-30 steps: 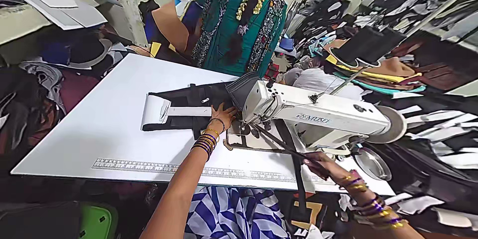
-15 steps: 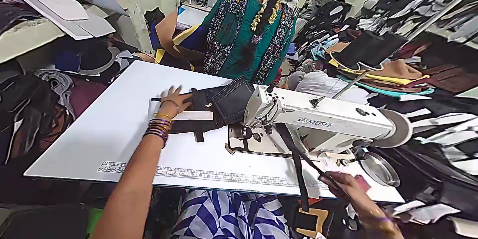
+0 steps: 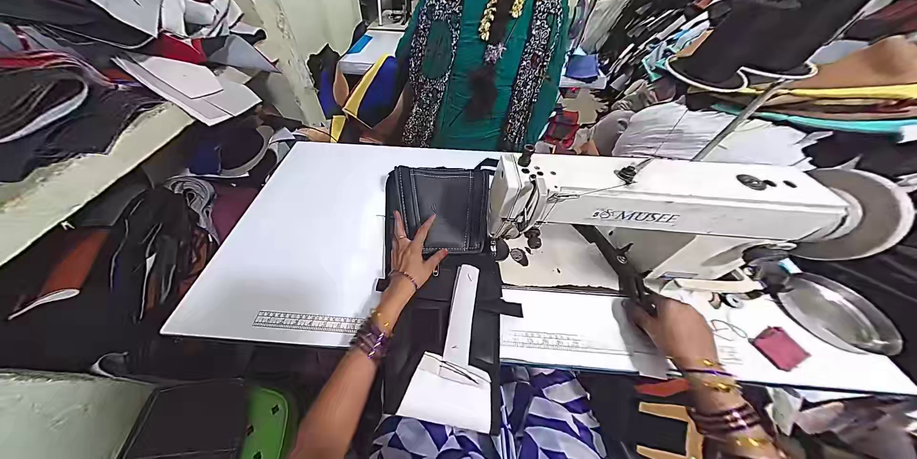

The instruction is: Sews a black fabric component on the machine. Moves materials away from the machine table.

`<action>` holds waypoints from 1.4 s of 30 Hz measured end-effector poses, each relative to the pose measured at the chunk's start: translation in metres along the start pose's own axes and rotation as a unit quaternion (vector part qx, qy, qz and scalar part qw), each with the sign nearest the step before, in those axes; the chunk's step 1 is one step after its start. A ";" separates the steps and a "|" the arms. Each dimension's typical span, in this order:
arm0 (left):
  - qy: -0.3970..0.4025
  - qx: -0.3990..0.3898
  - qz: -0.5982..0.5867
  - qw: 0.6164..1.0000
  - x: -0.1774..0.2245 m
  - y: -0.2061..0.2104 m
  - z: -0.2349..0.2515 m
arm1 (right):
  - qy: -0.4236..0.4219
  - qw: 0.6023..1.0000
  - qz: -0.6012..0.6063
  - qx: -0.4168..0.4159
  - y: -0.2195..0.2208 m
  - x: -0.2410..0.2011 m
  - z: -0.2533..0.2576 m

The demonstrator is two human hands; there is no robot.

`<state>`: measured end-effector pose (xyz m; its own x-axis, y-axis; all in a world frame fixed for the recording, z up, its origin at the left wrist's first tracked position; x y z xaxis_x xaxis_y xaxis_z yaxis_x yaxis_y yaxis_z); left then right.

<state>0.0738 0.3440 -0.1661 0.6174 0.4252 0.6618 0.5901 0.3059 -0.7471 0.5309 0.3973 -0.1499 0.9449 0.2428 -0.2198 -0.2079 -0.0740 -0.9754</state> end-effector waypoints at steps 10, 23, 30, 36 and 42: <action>-0.063 0.052 -0.125 0.989 -0.023 -0.019 0.106 | -0.582 0.807 0.104 -0.006 0.047 -0.323 -0.009; -0.121 -0.043 -0.642 0.756 0.004 -0.065 -0.042 | -0.610 0.788 -0.027 0.073 -0.014 -0.311 -0.133; -0.056 0.133 -0.445 0.884 -0.024 0.023 -0.068 | -0.324 0.932 0.034 -0.157 0.064 -0.272 -0.019; -0.099 0.176 -0.242 0.949 -0.026 -0.004 -0.027 | -0.425 0.840 0.265 0.207 0.029 -0.289 -0.029; -0.140 0.185 -0.285 0.930 -0.044 -0.034 0.021 | -0.673 0.659 0.303 -0.147 0.015 -0.271 -0.162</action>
<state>0.0162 0.3326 -0.1713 0.0690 0.2935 0.9535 0.5290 0.7995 -0.2844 0.3129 0.1733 -0.1017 -0.4100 0.7054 -0.5782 -0.1977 -0.6876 -0.6987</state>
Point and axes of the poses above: each hand's wrist, its own z-axis towards the middle knuckle, its own y-axis out of the palm, x = y × z, the point moved 7 cm from there along z, towards the middle knuckle, and after that the axes turned 15 degrees about -y, right-handed, at the moved point
